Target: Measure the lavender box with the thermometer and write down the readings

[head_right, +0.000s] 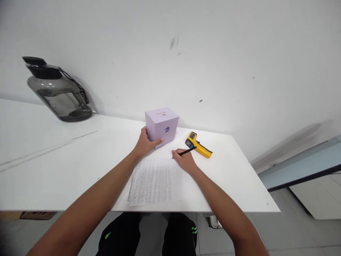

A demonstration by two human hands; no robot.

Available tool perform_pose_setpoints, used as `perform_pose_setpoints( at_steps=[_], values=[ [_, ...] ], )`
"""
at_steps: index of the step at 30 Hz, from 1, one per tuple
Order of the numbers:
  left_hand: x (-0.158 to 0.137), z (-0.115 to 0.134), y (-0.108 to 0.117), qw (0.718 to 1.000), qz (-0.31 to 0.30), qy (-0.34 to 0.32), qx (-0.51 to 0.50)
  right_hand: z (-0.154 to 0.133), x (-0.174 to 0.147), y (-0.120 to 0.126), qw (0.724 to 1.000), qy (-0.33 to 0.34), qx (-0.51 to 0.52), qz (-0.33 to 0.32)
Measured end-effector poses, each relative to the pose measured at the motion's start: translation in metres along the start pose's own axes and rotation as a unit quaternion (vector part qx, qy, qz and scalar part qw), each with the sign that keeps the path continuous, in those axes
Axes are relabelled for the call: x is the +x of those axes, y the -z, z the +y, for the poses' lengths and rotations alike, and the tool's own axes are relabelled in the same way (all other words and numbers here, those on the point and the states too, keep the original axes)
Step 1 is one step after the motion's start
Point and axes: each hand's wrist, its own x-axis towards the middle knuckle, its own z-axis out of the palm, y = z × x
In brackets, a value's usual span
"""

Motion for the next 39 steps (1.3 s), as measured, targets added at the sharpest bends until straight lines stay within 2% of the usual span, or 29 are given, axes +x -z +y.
perform_pose_setpoints(
  at_steps=[6,11,15,20,23,25,27,31,34,36,39],
  values=[
    [0.001,0.000,0.000,1.000,-0.004,0.002,0.016,0.000,0.000,0.001,1.000,-0.005,0.009,-0.023],
    [0.001,-0.001,-0.001,1.000,0.003,-0.005,0.018,-0.004,-0.002,0.005,0.998,0.032,0.000,0.045],
    [-0.001,0.001,0.000,1.000,-0.002,0.001,0.025,-0.003,-0.007,0.003,0.991,0.080,-0.073,0.083],
    [-0.002,0.002,0.001,0.999,-0.005,0.011,0.031,0.005,-0.009,-0.006,0.962,0.191,-0.190,0.042],
    [-0.001,0.001,0.001,0.999,-0.004,0.006,0.034,0.007,-0.010,-0.010,0.944,0.209,-0.256,-0.010],
    [-0.001,0.001,0.001,0.999,-0.002,0.004,0.035,0.006,-0.010,-0.011,0.935,0.199,-0.293,-0.030],
    [-0.001,0.001,0.000,0.999,0.000,0.004,0.033,0.004,-0.010,-0.008,0.925,0.189,-0.328,-0.018],
    [-0.002,0.001,0.000,1.000,-0.003,0.003,0.023,0.001,-0.003,0.014,0.895,0.141,-0.405,0.125],
    [-0.002,0.000,0.001,1.000,-0.010,0.001,0.014,0.001,0.005,0.039,0.869,0.046,-0.452,0.198],
    [-0.002,0.000,0.001,1.000,-0.011,0.003,0.011,0.004,0.008,0.053,0.864,-0.029,-0.467,0.189],
    [-0.002,0.001,0.001,1.000,-0.007,0.006,0.013,0.010,0.011,0.062,0.868,-0.121,-0.464,0.127]
  ],
)
